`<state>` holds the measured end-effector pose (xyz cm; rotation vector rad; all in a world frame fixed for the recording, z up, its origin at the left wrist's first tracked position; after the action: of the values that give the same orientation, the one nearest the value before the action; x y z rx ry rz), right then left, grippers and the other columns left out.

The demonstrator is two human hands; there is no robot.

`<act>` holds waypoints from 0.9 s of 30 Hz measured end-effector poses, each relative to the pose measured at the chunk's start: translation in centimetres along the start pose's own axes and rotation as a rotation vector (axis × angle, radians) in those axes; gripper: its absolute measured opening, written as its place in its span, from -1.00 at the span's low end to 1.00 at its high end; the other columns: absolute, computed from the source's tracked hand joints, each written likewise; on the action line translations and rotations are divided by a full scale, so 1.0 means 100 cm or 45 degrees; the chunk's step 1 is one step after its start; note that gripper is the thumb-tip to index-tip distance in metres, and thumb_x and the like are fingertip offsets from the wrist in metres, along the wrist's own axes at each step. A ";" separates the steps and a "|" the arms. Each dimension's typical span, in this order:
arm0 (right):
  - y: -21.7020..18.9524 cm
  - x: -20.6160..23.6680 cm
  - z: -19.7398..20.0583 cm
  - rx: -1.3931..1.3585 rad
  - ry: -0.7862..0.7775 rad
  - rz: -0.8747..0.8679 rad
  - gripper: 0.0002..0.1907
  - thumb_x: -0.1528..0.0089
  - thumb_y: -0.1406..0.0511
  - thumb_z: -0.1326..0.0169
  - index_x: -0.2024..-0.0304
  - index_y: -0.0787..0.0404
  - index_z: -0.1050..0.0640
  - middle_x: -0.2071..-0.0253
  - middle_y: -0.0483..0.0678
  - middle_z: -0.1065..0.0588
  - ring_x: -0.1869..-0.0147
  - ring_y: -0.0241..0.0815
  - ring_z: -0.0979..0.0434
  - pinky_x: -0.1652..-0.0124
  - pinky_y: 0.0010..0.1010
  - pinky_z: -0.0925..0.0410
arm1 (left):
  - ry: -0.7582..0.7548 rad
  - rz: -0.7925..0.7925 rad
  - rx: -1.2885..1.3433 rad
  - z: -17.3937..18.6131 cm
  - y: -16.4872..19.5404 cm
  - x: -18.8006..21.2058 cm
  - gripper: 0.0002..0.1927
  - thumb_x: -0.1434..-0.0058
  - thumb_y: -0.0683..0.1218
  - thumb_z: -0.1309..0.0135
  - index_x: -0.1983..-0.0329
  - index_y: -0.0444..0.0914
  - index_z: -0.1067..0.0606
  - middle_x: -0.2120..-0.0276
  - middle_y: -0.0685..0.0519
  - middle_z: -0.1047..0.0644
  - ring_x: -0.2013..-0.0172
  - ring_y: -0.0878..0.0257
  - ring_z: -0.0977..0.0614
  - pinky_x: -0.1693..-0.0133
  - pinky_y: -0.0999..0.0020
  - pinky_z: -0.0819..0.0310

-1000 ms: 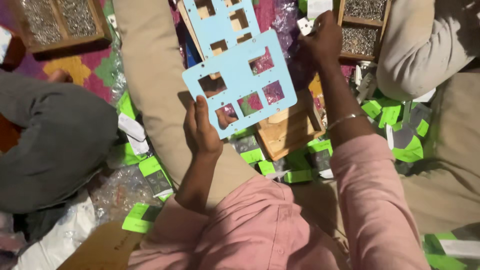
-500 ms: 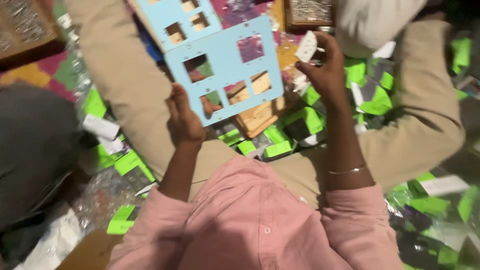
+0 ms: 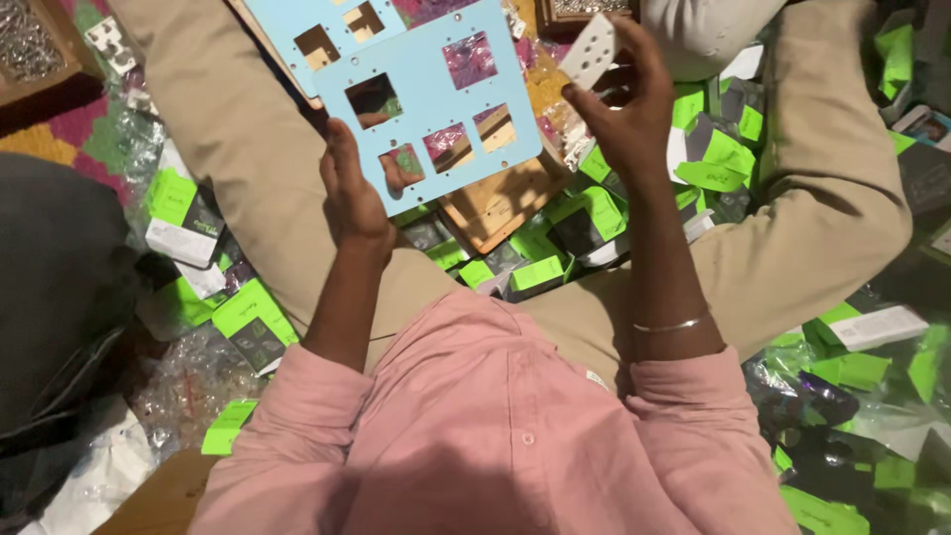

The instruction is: The person assembles electrical components by inserting white plastic switches and sockets into a blue plastic frame. They pick up components from a wooden box, align them with the frame, and press them into place. The person handles multiple frames and components during the process.

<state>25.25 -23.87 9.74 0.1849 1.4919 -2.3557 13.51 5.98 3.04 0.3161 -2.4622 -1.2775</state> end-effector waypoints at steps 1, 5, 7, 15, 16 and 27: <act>0.004 0.001 0.000 -0.027 0.002 -0.028 -0.24 -0.22 0.49 -0.41 -0.40 0.13 -0.37 -0.01 -0.06 -0.53 0.03 -0.30 -0.60 0.08 -0.48 -0.52 | -0.005 -0.013 -0.025 0.000 0.000 0.001 -0.28 -0.44 0.38 0.20 -0.04 -0.39 -0.45 0.56 0.06 -0.35 0.60 0.31 -0.36 0.33 0.24 -0.65; 0.023 0.003 0.002 -0.176 -0.015 -0.051 -0.23 -0.29 0.55 -0.34 -0.46 0.11 -0.31 -0.10 -0.02 -0.54 -0.07 -0.26 -0.62 -0.03 -0.43 -0.53 | -0.057 -0.058 -0.085 -0.003 0.003 0.002 -0.28 -0.45 0.38 0.19 -0.04 -0.39 -0.46 0.54 0.06 -0.37 0.59 0.30 -0.40 0.32 0.26 -0.64; 0.029 0.004 0.003 -0.265 -0.039 -0.041 -0.25 -0.32 0.59 -0.30 -0.46 0.12 -0.29 -0.14 0.01 -0.53 -0.13 -0.23 -0.62 -0.08 -0.41 -0.54 | -0.073 -0.068 -0.099 -0.004 0.004 0.003 -0.27 -0.45 0.39 0.21 -0.04 -0.38 -0.47 0.55 0.07 -0.36 0.58 0.30 -0.41 0.34 0.29 -0.61; 0.030 0.005 -0.002 -0.271 -0.111 -0.164 -0.31 -0.32 0.58 -0.30 -0.42 0.25 -0.31 0.07 -0.04 -0.57 0.06 -0.30 -0.57 0.14 -0.49 -0.46 | -0.079 -0.076 -0.130 -0.007 0.005 0.003 -0.27 -0.44 0.40 0.18 -0.07 -0.37 -0.49 0.60 0.06 -0.37 0.59 0.26 -0.48 0.38 0.34 -0.53; 0.029 0.005 -0.003 -0.312 -0.107 -0.197 -0.34 -0.34 0.57 -0.32 -0.40 0.29 -0.32 0.06 -0.05 -0.59 0.05 -0.32 -0.59 0.12 -0.51 -0.47 | -0.076 -0.067 -0.122 -0.007 0.004 0.004 -0.28 -0.44 0.39 0.17 -0.06 -0.37 -0.49 0.60 0.06 -0.37 0.58 0.25 -0.50 0.38 0.34 -0.54; 0.023 0.004 -0.010 -0.385 -0.112 -0.324 -0.62 -0.34 0.42 -0.40 -0.16 0.36 -0.59 0.30 -0.23 -0.48 0.29 -0.50 -0.39 0.28 -0.64 -0.27 | -0.084 -0.084 -0.060 -0.004 -0.002 -0.001 -0.30 -0.44 0.37 0.16 -0.01 -0.39 -0.51 0.62 0.07 -0.39 0.63 0.29 -0.51 0.46 0.30 -0.58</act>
<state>25.61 -24.00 7.20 -0.1919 1.8972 -2.2476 13.76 5.58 3.07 0.3510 -2.4906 -1.3918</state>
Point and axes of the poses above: each hand's wrist, its own x-axis away from the middle knuckle, its own z-axis out of the back of the hand, y = z × x, the point moved 6 cm from there along -x, towards the middle knuckle
